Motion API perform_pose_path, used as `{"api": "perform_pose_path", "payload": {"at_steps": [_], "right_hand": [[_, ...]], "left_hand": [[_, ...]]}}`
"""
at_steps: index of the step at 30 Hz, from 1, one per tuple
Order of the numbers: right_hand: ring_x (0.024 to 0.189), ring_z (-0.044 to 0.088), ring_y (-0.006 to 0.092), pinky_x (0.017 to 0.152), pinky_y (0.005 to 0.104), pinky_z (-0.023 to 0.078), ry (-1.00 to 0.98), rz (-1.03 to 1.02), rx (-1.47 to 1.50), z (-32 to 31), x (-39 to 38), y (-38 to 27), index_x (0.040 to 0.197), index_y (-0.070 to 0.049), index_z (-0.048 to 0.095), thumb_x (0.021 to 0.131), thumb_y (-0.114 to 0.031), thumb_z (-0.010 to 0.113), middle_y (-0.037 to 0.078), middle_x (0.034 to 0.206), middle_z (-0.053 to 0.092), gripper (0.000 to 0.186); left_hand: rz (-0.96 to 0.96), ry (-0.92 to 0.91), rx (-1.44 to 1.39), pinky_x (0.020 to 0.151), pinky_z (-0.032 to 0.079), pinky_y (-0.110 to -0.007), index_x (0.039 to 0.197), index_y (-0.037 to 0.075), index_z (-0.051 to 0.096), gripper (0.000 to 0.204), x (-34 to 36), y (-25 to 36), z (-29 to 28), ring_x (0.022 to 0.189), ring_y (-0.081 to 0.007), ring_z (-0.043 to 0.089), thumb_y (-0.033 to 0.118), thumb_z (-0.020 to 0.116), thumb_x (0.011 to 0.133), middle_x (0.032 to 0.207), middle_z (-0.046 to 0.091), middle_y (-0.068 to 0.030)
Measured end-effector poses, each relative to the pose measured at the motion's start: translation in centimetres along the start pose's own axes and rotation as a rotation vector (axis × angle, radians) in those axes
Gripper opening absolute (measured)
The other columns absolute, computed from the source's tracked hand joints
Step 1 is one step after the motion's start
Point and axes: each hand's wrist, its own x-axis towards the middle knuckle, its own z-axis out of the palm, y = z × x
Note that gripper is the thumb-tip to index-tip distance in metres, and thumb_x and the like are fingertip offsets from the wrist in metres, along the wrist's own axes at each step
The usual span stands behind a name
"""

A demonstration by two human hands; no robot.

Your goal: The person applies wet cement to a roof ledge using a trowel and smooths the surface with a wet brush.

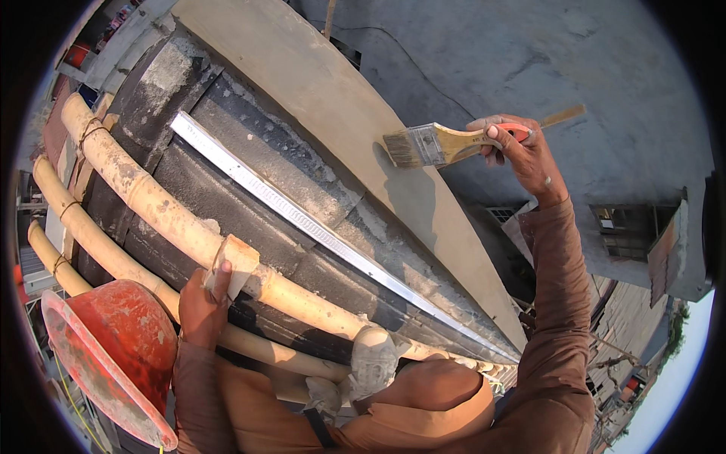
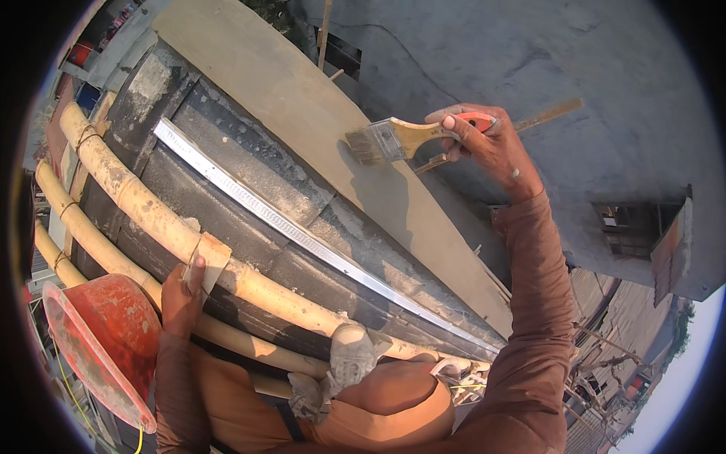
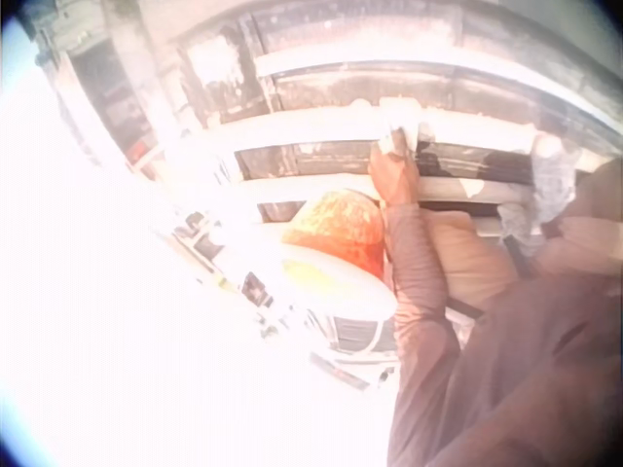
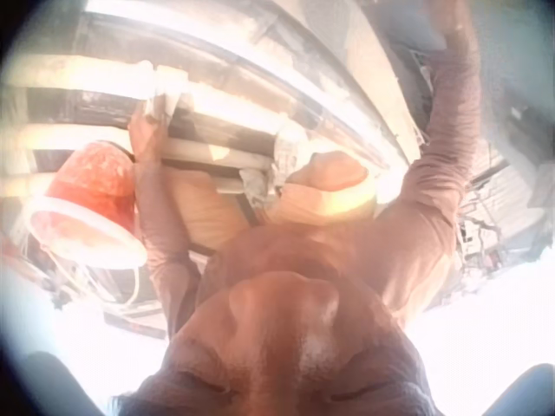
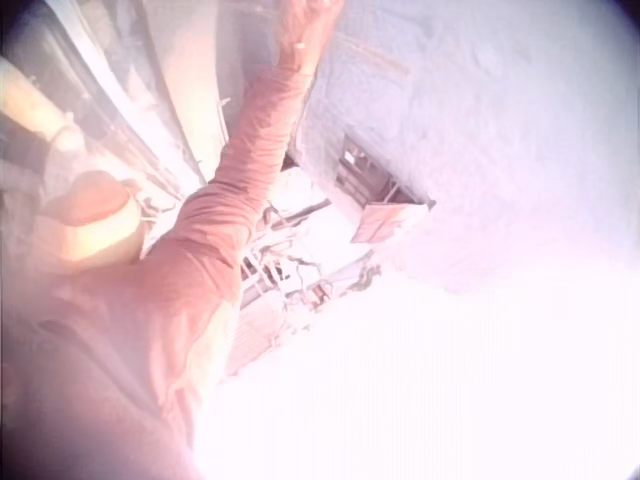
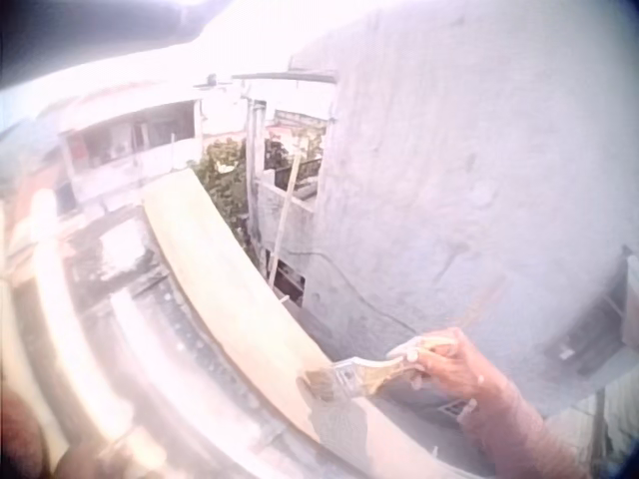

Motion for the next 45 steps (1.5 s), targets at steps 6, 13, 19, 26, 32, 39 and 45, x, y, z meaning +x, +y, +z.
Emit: {"api": "perform_pose_path", "payload": {"at_steps": [6, 13, 19, 26, 32, 39, 45], "right_hand": [[0.067, 0.057, 0.0076, 0.057, 0.0229, 0.044, 0.001, 0.010, -0.069, 0.4, 2.7, 0.2, 0.108, -0.003, 0.078, 0.101, -0.037, 0.069, 0.000, 0.075, 0.064, 0.036], [0.064, 0.055, 0.0071, 0.057, 0.0231, 0.042, 0.181, -0.095, -0.078, -3.6, 3.4, -2.1, 0.108, -0.004, 0.079, 0.101, -0.042, 0.066, 0.000, 0.074, 0.063, 0.040], [0.064, 0.057, 0.0085, 0.060, 0.0231, 0.048, -0.205, -0.146, -0.060, 5.4, 8.6, -4.7, 0.106, -0.003, 0.078, 0.101, -0.043, 0.067, 0.002, 0.074, 0.065, 0.042], [0.063, 0.056, 0.0071, 0.059, 0.0222, 0.045, 0.198, -0.091, -0.150, -5.5, 8.7, -2.4, 0.106, -0.005, 0.079, 0.101, -0.046, 0.066, -0.001, 0.073, 0.064, 0.043], [0.064, 0.057, 0.0072, 0.058, 0.0219, 0.044, -0.147, -0.190, -0.075, 4.5, 11.0, -6.8, 0.107, -0.005, 0.079, 0.101, -0.048, 0.064, -0.001, 0.073, 0.065, 0.045], [0.061, 0.051, 0.0045, 0.053, 0.0204, 0.038, 0.219, -0.162, -0.255, -4.6, 14.7, -4.9, 0.104, -0.007, 0.078, 0.102, -0.049, 0.062, -0.004, 0.069, 0.059, 0.045], [0.064, 0.054, 0.0089, 0.060, 0.0239, 0.043, -0.133, -0.261, -0.017, 6.4, 15.0, -9.6, 0.104, -0.005, 0.079, 0.101, -0.049, 0.063, -0.001, 0.070, 0.062, 0.046]], "left_hand": [[0.002, 0.055, 0.003, 0.082, 0.051, -0.053, 0.100, -0.008, 0.066, 0.074, 0.5, -0.2, 1.2, 0.092, -0.0523, 0.066, 0.065, 0.057, 0.097, 0.090, 0.069, -0.0320], [-0.018, -0.031, 0.086, 0.087, 0.049, -0.056, 0.105, -0.009, 0.065, 0.077, 1.1, -0.2, 1.1, 0.098, -0.0528, 0.064, 0.067, 0.057, 0.096, 0.098, 0.068, -0.0336], [-0.019, 0.015, 0.039, 0.085, 0.049, -0.056, 0.103, -0.009, 0.065, 0.073, 0.9, -1.4, 1.6, 0.095, -0.0535, 0.063, 0.064, 0.059, 0.096, 0.097, 0.068, -0.0330], [0.092, 0.005, 0.069, 0.081, 0.051, -0.054, 0.095, -0.006, 0.065, 0.064, 0.8, -0.8, 1.1, 0.090, -0.0497, 0.065, 0.058, 0.062, 0.097, 0.092, 0.068, -0.0312], [0.047, -0.008, 0.048, 0.080, 0.051, -0.054, 0.093, -0.004, 0.064, 0.062, 0.7, -0.8, 1.2, 0.088, -0.0483, 0.066, 0.057, 0.064, 0.097, 0.091, 0.068, -0.0295], [0.071, 0.035, 0.024, 0.074, 0.050, -0.054, 0.086, -0.004, 0.062, 0.062, 0.6, 0.2, 1.0, 0.083, -0.0480, 0.066, 0.058, 0.066, 0.095, 0.085, 0.067, -0.0281], [0.054, 0.062, 0.082, 0.071, 0.050, -0.055, 0.084, -0.003, 0.062, 0.062, 0.4, -0.2, 1.1, 0.079, -0.0484, 0.064, 0.058, 0.066, 0.094, 0.083, 0.065, -0.0277]]}}
